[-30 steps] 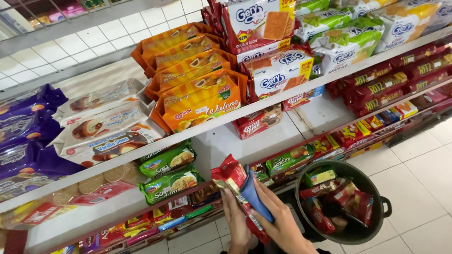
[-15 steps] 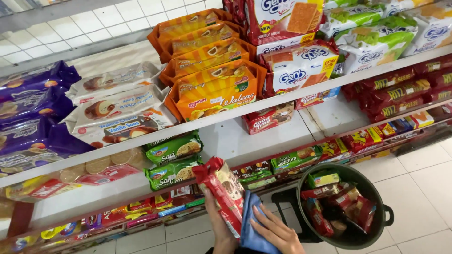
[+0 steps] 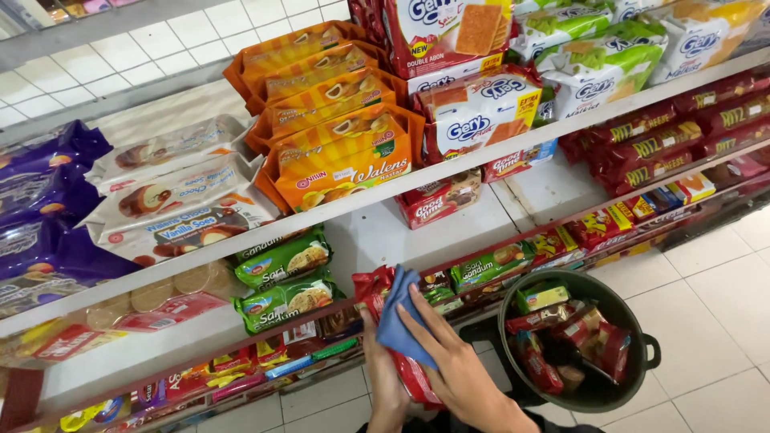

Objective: Cleaning and organizing snack products on shelves in a grocery store.

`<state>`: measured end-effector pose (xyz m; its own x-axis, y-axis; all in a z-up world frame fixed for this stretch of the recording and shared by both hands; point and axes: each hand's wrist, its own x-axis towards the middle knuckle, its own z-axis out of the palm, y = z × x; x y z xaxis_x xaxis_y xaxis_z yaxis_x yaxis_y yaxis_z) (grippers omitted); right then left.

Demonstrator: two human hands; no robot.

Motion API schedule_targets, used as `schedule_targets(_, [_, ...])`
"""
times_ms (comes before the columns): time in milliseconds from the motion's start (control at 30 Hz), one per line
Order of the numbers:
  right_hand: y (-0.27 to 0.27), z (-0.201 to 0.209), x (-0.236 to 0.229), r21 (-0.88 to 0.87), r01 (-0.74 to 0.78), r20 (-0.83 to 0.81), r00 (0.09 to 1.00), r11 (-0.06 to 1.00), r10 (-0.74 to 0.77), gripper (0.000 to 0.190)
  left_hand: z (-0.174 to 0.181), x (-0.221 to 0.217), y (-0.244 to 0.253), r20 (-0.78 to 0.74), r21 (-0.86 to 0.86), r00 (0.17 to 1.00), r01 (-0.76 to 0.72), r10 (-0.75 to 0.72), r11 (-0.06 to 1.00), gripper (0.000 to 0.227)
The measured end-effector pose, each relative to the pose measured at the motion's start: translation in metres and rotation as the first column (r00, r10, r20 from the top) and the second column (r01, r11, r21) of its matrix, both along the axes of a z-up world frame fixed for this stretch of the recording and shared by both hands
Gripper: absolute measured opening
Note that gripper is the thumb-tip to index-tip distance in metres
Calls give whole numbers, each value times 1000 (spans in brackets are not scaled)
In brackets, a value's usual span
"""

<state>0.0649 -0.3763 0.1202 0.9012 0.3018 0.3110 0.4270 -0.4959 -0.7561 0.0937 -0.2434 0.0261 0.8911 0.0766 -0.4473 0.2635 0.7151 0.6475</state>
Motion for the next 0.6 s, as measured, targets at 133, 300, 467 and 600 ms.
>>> schedule_targets(133, [-18,-45,-23,-108,-195,-86,979,975,187,78,-10,3,19,233,-106,970,-45,69,993,77])
schedule_targets(300, [-58,-53,-41,-200,-315,-68,949,928,308,52,-13,9,20,51,-131,994,-93,100,987,76])
schedule_targets(467, [-101,-101,-56,308,-394,49,915,866,399,38,10,17,14,349,-405,925,3,152,914,69])
schedule_targets(600, [-130,-144,-91,436,145,-87,989,888,-119,46,0,15,9,454,-524,886,181,93,832,83])
